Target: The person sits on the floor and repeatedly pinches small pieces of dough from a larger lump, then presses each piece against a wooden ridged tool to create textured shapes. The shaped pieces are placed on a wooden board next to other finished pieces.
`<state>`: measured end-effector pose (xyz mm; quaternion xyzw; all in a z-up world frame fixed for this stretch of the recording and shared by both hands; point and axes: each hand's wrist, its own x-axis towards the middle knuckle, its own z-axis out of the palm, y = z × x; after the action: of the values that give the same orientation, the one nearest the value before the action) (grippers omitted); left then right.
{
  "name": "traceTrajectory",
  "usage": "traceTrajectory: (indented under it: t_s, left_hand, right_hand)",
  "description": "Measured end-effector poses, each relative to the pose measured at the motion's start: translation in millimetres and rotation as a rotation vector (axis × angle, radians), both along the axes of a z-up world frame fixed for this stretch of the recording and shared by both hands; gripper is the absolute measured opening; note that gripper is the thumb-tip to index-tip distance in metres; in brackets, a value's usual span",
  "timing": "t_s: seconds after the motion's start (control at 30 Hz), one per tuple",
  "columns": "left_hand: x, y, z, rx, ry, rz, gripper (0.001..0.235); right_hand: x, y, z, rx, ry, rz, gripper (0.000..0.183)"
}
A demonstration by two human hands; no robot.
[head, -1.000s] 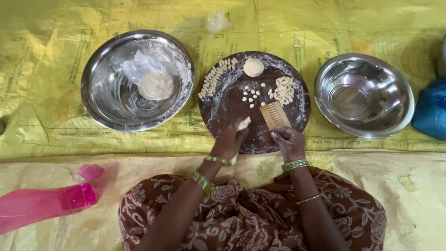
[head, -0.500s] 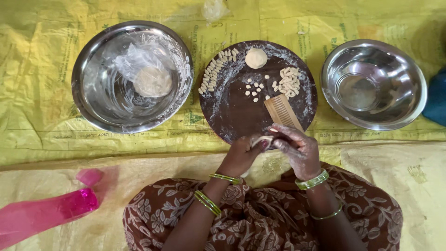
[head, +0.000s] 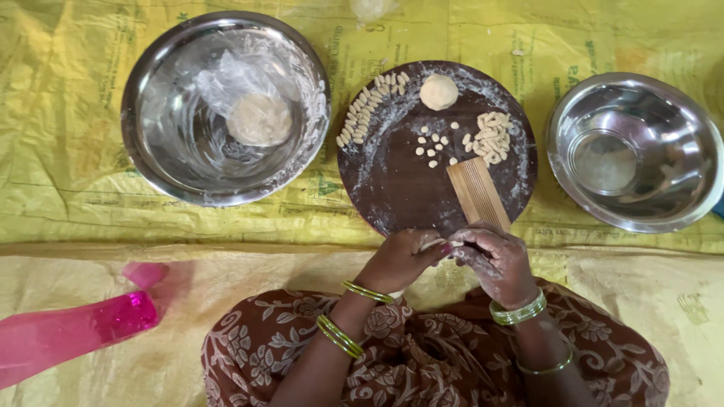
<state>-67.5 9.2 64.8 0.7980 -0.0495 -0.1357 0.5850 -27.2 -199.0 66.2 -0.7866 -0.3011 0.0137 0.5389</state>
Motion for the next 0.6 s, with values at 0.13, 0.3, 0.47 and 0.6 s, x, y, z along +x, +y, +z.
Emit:
traceTrajectory:
  t_s: [0.13,0.3,0.47,0.6]
  left_hand:
    - [1.2,-1.0,-2.0,-0.052,-0.039,0.025,0.037]
    - [3.4,-3.9,-13.6,-0.003,-0.021,0.047,0.043]
    - [9.7,-5.9,-24.8,0.094,0.014,0.067,0.047]
    - [12.9,-7.5,-25.7,0.097,-0.005,0.128,0.044]
  right_hand:
    - [-3.7,2.1,-14.7,0.030,0.095,-0.106,0.014]
    - [3.9,9.2,-38.6,-0.235,-0.247,-0.354,0.007]
    - [4.9,19.8,-32.0,-0.314,-0.525,-0.385,0.019]
    - [4.2,24.4,-27.3,-0.407,-0.697,-0.423,0.019]
